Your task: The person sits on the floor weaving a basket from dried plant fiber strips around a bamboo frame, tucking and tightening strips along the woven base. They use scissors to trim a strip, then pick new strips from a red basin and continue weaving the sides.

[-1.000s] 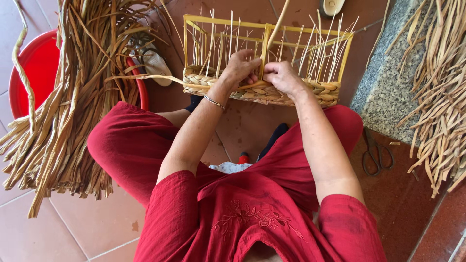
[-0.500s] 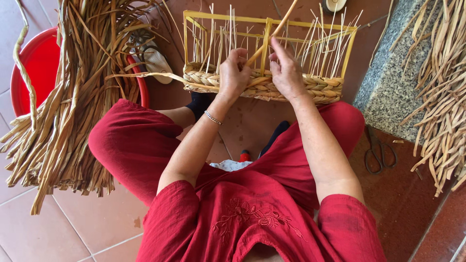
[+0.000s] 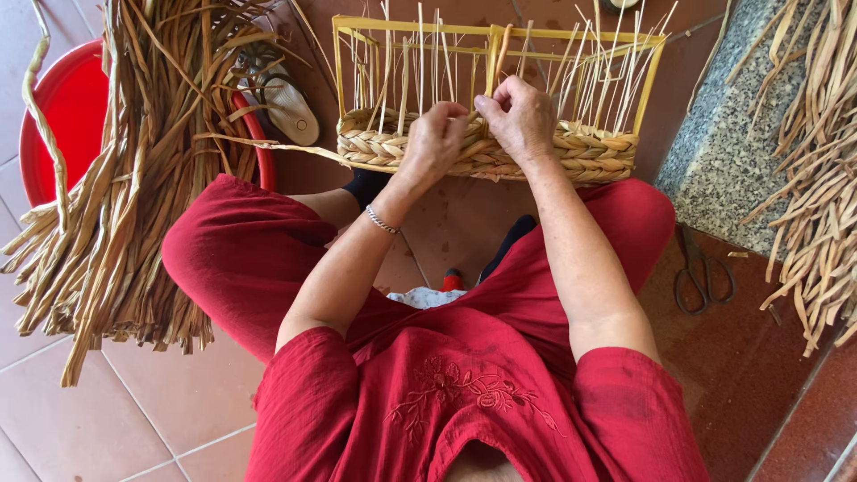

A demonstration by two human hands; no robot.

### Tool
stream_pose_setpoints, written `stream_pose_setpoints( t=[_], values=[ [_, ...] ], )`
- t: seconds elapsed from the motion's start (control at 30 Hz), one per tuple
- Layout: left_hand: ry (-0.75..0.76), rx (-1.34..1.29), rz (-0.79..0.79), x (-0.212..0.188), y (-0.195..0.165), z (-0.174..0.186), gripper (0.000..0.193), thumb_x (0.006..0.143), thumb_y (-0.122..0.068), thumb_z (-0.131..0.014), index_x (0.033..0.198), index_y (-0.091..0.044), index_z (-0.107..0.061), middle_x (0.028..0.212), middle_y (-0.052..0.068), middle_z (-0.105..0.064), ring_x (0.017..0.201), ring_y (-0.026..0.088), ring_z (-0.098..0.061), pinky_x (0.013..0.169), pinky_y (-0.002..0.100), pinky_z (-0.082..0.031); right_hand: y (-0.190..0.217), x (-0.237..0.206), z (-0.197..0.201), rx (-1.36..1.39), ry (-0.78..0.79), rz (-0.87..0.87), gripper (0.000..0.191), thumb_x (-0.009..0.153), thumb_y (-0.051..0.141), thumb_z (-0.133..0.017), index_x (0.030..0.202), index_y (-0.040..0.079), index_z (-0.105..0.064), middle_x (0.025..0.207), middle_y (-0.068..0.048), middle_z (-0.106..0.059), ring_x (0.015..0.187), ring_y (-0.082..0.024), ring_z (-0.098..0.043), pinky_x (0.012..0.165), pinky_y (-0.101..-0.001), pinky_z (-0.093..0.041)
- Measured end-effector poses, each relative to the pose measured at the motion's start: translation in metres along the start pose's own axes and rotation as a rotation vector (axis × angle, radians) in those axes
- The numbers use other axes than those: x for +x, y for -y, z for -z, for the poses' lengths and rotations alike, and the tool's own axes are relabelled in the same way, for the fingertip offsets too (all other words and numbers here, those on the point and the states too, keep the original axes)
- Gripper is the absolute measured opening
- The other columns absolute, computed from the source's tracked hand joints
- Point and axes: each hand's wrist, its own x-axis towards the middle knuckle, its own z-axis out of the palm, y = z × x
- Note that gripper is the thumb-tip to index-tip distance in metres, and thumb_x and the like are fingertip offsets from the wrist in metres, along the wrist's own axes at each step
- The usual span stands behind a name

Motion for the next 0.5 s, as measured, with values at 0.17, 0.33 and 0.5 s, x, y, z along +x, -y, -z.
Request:
stream_pose_setpoints(
  t=[0.17,0.33,0.5],
  values=[
    [-0.107,-0.531,0.132,-0.017,0.012,-0.003,0.015,0.109,-0.014,-0.062,0.115,-0.002,-0.069,0.078,-0.006,-0.055,0.064,0.003,-0.042,0.053,0.023,-0.033,-0.005,0.0,-0.001,-0.013,-0.052,0.069,0.025,0.091,0.027,-0.083,0.094,0.012,-0.063,0.066,0.001,-0.071,0.057,-0.014,-0.067,0.064,-0.0346,-0.055],
    [-0.104,-0.979,0.315,-0.037,-0.004,0.027,0.02,0.105,-0.014,-0.06,0.122,-0.007,-0.054,0.069,-0.007,-0.05,0.053,0.003,-0.04,0.045,0.02,-0.031,-0.001,0.002,-0.006,-0.016,-0.008,0.075,0.035,0.097,0.025,-0.074,0.121,0.004,-0.061,0.068,-0.002,-0.074,0.058,-0.017,-0.069,0.066,-0.0352,-0.056],
    [-0.093,-0.822,0.298,-0.035,-0.016,0.05,0.039,0.096,-0.008,-0.07,0.13,-0.007,-0.05,0.069,-0.003,-0.056,0.052,0.004,-0.044,0.046,0.02,-0.032,-0.005,0.0,-0.012,0.119,0.134,-0.031,0.036,0.104,0.025,-0.065,0.129,0.001,-0.058,0.076,-0.005,-0.078,0.068,-0.017,-0.076,0.071,-0.0324,-0.058]
  ],
)
